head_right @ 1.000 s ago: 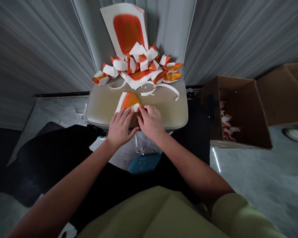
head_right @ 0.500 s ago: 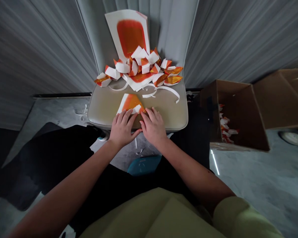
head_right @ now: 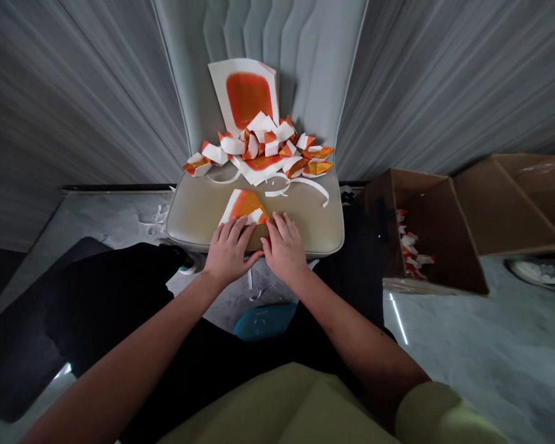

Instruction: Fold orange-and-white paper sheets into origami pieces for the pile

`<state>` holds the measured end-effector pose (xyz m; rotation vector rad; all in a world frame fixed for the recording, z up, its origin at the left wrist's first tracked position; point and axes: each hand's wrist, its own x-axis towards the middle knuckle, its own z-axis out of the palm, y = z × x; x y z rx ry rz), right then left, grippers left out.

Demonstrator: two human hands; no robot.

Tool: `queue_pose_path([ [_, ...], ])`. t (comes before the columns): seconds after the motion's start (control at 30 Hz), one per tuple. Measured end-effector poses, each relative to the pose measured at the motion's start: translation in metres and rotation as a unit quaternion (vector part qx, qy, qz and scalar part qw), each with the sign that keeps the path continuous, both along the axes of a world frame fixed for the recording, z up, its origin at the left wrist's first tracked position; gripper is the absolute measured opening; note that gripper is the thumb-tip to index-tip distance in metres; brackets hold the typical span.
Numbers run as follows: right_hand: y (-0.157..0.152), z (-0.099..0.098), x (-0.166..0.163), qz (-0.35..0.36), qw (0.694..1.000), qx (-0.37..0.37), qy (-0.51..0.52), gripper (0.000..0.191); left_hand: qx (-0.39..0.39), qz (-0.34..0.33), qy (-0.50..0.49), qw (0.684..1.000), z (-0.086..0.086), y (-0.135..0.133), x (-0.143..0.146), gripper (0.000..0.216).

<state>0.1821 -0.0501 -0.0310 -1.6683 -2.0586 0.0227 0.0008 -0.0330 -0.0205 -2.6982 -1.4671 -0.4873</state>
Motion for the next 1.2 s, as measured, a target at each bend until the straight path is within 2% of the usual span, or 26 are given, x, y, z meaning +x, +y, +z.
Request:
queue_pose_path([
  [0.37,-0.001,0.004,0.0,0.028,0.999,0.013,0.014,0.043,0.015,-0.006,-0.024,1.0,0.0,0.001,-0.004,0.064],
  [0.57,-0.006,0.013,-0.004,0.051,0.998,0.018,0.018,0.036,0.015,0.005,-0.035,0.999,0.006,0.002,-0.009,0.049],
  [0.8,-0.015,0.019,-0.024,0.134,0.991,0.014,0.01,0.031,0.051,0.055,-0.049,0.996,0.007,0.011,-0.02,0.034],
  [0.9,-0.009,0.023,-0.024,0.164,0.986,0.02,0.022,0.029,0.047,0.072,-0.055,0.995,0.007,0.017,-0.024,0.03],
  [1.1,0.03,0.03,0.0,0.094,0.993,0.05,0.047,0.032,0.046,0.07,-0.056,0.995,0.006,0.02,-0.028,0.029],
  [1.2,0.046,0.026,0.013,0.059,0.997,0.028,0.037,0.032,0.037,0.051,-0.055,0.996,0.007,0.019,-0.027,0.029],
])
